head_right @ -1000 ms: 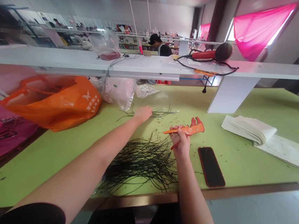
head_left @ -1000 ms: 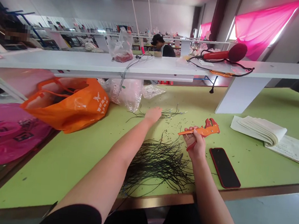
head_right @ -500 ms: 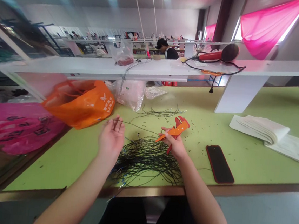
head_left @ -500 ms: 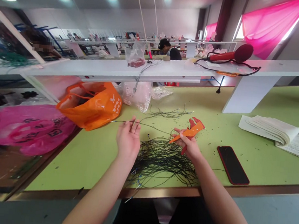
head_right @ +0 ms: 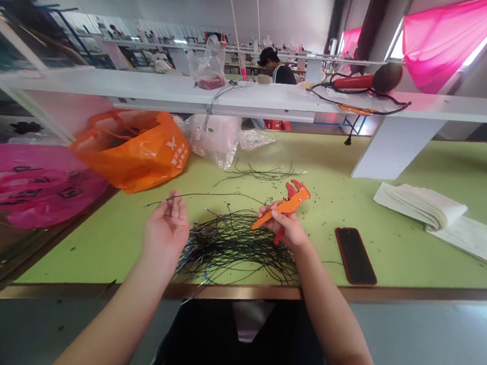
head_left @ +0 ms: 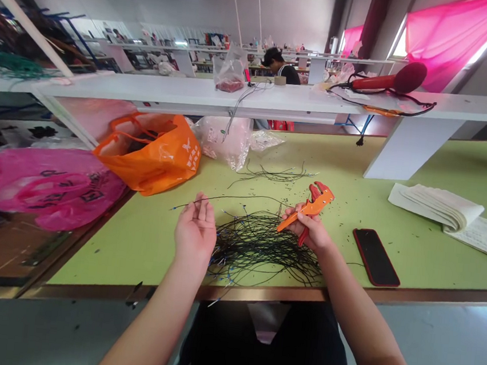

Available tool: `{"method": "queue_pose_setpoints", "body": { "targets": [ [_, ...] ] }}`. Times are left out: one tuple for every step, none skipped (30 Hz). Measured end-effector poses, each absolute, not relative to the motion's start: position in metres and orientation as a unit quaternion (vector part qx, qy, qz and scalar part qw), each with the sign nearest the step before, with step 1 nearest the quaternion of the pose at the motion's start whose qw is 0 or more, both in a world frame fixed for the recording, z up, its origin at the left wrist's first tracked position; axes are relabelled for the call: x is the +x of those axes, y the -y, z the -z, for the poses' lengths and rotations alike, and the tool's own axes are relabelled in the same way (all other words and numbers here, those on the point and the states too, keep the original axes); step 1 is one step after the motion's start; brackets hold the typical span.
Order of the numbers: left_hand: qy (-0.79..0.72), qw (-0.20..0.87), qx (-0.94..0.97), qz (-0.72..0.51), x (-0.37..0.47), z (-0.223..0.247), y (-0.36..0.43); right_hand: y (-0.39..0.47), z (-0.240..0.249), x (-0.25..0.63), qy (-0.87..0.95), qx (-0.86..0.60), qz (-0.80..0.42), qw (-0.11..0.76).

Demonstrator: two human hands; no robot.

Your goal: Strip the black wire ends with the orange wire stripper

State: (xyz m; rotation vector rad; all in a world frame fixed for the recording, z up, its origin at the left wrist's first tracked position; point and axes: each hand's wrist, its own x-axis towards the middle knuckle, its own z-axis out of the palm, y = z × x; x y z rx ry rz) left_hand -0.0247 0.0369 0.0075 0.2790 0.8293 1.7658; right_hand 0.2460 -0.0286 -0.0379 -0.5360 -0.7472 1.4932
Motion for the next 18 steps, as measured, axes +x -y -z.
{"method": "queue_pose_setpoints", "body": {
  "targets": [
    [-0.352,0.553,0.116,-0.746,-0.026,-0.007,-0.036,0.029,0.037,0.247,0.324,-0.236,-0.651,0.645],
    [-0.353,0.555,0.111,-0.745,-0.028,-0.007,-0.035,0.030,0.037,0.248,0.322,-0.237,-0.647,0.649],
    [-0.355,0.558,0.101,-0.743,-0.029,-0.007,-0.034,0.031,0.036,0.249,0.323,-0.239,-0.644,0.652],
    [-0.358,0.562,0.088,-0.740,-0.029,-0.008,-0.031,0.032,0.034,0.250,0.325,-0.240,-0.640,0.654],
    [-0.361,0.566,0.073,-0.738,-0.030,-0.010,-0.028,0.033,0.033,0.251,0.329,-0.240,-0.636,0.655],
    [-0.364,0.568,0.060,-0.736,-0.030,-0.012,-0.024,0.034,0.031,0.251,0.334,-0.240,-0.633,0.656],
    [-0.365,0.571,0.050,-0.733,-0.029,-0.013,-0.020,0.035,0.030,0.251,0.340,-0.241,-0.629,0.657],
    [-0.367,0.576,0.042,-0.729,-0.029,-0.014,-0.015,0.036,0.028,0.251,0.345,-0.244,-0.624,0.657],
    [-0.367,0.581,0.037,-0.725,-0.029,-0.014,-0.010,0.037,0.026,0.251,0.350,-0.249,-0.618,0.659],
    [-0.368,0.587,0.030,-0.721,-0.029,-0.013,-0.005,0.038,0.025,0.251,0.353,-0.256,-0.612,0.660],
    [-0.369,0.591,0.024,-0.717,-0.029,-0.012,-0.001,0.038,0.024,0.251,0.355,-0.263,-0.608,0.660],
    [-0.369,0.594,0.017,-0.715,-0.030,-0.010,0.003,0.039,0.023,0.251,0.357,-0.268,-0.609,0.656],
    [-0.368,0.594,0.012,-0.715,-0.031,-0.009,0.006,0.039,0.023,0.251,0.361,-0.269,-0.616,0.646],
    [-0.367,0.591,0.010,-0.718,-0.032,-0.008,0.009,0.039,0.023,0.251,0.368,-0.266,-0.628,0.633],
    [-0.367,0.588,0.011,-0.721,-0.034,-0.007,0.011,0.039,0.024,0.252,0.377,-0.260,-0.641,0.615],
    [-0.367,0.586,0.016,-0.722,-0.035,-0.007,0.012,0.040,0.024,0.252,0.389,-0.254,-0.653,0.598],
    [-0.369,0.586,0.023,-0.722,-0.036,-0.008,0.013,0.040,0.025,0.252,0.399,-0.250,-0.661,0.585],
    [-0.371,0.587,0.032,-0.719,-0.037,-0.008,0.015,0.041,0.026,0.252,0.409,-0.247,-0.668,0.570]
  ]
}}
